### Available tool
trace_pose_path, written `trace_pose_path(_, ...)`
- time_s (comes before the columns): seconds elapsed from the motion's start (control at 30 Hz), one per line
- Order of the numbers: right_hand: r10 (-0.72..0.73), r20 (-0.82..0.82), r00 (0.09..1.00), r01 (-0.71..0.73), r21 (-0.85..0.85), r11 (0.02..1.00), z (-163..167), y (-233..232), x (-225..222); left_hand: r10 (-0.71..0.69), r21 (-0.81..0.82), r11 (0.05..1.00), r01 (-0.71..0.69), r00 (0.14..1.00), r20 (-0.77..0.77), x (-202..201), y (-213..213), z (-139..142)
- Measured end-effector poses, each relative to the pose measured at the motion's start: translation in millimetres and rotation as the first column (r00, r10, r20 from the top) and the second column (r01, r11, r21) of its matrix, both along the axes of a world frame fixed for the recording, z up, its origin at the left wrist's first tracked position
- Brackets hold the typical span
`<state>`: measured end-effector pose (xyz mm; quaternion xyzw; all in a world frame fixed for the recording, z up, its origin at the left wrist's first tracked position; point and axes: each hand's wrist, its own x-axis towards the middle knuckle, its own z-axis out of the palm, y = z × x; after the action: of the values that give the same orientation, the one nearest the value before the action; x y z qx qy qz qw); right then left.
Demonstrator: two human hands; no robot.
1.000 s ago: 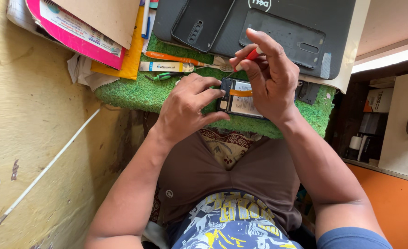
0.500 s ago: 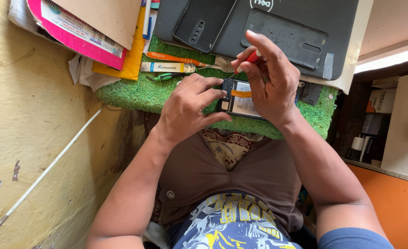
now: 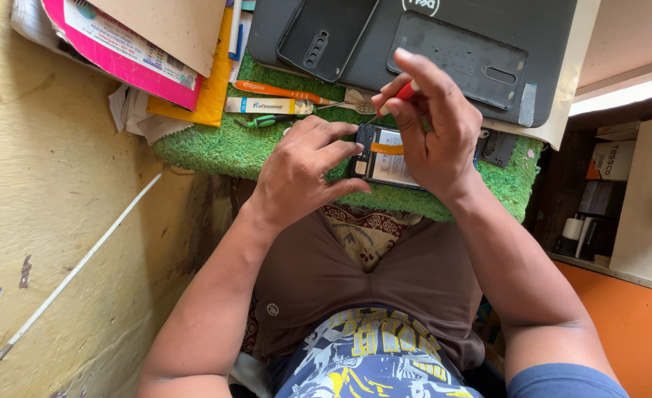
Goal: The person pries open the back of a smartphone on a repair mat using a red-handled pry tool, then powers the phone on and taps its screen. They use a screwdriver to unscrew internal components, remove the back cover, and work on the exposed battery and internals.
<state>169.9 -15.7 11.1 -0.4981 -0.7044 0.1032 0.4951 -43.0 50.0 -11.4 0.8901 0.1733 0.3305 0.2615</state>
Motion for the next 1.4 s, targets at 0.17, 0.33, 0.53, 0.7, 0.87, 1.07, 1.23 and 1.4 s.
trace_pose_path(0.17,0.069,0.211,0.975,-0.061,-0.046,0.997,19,-1,-1,0.006,0.006,1.000,-0.006,1.000,0.008,0,0,0)
trace_pose_path(0.33,0.107,0.187,0.977,-0.095,-0.072,0.993,34,7,-2,0.013,0.024,1.000,-0.013,1.000,0.014,1,0,0)
trace_pose_path(0.53,0.094,0.161,0.982,-0.086,-0.057,0.995,34,15,1,0.052,-0.025,0.998,-0.052,0.999,-0.001,3,0,-2)
trace_pose_path(0.7,0.199,0.096,0.975,-0.197,-0.027,0.980,35,16,4,0.052,-0.056,0.997,-0.052,0.999,-0.007,2,-1,-3)
trace_pose_path(0.87,-0.010,0.164,0.986,0.002,0.052,0.999,29,20,2,0.069,-0.055,0.996,-0.069,0.998,-0.016,3,-2,-5)
trace_pose_path(1.07,0.172,0.032,0.985,-0.171,-0.019,0.985,28,21,10,0.065,-0.094,0.993,-0.065,0.998,-0.004,4,-2,-6)
trace_pose_path(1.23,0.058,0.132,0.990,-0.062,0.021,0.998,25,20,7,0.065,-0.027,0.998,-0.065,0.997,0.028,4,-1,-7)
trace_pose_path(1.4,0.175,-0.078,0.981,-0.181,-0.079,0.980,28,19,9,0.069,-0.066,0.996,-0.068,0.998,0.008,4,-1,-7)
